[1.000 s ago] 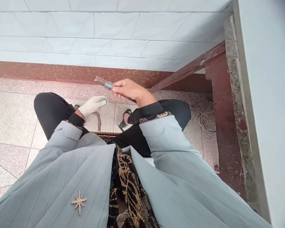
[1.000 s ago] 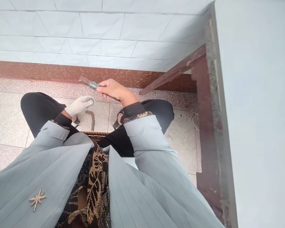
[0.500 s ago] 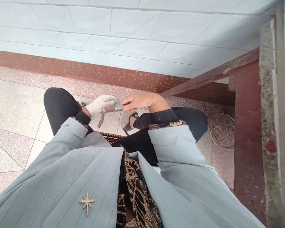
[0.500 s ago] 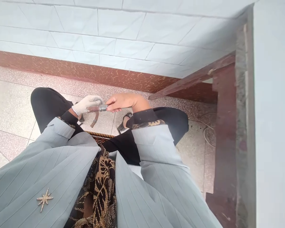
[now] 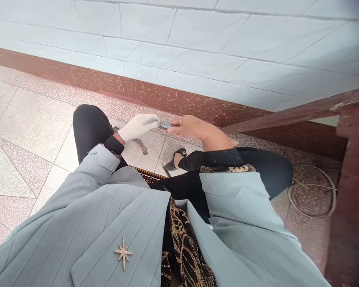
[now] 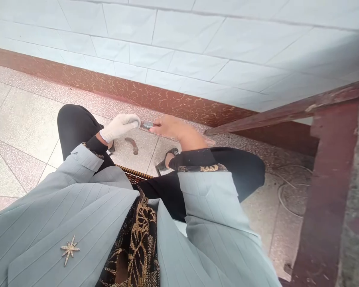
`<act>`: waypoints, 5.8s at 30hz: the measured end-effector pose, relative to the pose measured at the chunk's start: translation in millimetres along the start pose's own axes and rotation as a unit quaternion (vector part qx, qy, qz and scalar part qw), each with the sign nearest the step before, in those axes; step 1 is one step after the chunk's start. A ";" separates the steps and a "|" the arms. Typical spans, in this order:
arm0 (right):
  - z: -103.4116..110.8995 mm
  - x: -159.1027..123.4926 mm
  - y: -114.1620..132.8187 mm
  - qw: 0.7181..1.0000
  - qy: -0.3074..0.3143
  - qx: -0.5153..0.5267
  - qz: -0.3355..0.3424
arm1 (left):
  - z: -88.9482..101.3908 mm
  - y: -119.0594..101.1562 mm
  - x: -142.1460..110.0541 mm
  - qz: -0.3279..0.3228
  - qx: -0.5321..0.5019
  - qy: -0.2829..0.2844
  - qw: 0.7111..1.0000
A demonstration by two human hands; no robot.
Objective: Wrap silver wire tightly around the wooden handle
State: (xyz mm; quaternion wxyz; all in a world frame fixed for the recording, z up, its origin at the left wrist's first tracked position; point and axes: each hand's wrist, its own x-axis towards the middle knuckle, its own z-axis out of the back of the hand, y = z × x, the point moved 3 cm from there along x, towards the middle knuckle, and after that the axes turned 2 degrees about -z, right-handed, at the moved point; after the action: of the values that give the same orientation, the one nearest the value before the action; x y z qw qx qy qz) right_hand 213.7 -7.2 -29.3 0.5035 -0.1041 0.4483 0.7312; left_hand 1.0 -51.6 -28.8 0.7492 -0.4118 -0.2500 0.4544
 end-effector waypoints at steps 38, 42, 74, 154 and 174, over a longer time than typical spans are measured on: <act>26.1 -22.4 -0.1 0.947 -0.267 0.176 -0.011 | -23.2 -0.3 2.3 0.050 -0.122 0.148 0.980; 7.1 -12.9 -0.7 0.997 -0.046 0.006 -0.061 | -7.4 -3.6 2.8 0.016 -0.061 0.066 0.996; 18.4 -24.3 6.2 0.906 -0.137 0.350 0.196 | -22.8 11.9 13.0 0.047 -0.108 0.048 0.992; 19.6 -28.4 18.2 0.971 -0.222 0.070 -0.054 | -22.3 0.2 11.9 0.015 -0.036 0.096 0.995; 23.5 -35.6 18.6 0.939 -0.242 0.243 0.003 | -19.6 7.1 11.3 0.032 -0.098 0.116 0.988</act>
State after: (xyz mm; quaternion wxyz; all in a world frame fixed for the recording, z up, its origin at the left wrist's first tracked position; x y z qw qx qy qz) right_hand 222.1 -13.9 16.0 0.6047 0.2026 0.4776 0.6043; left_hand 17.5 -47.5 -45.3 0.7148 -0.5407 -0.1912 0.4002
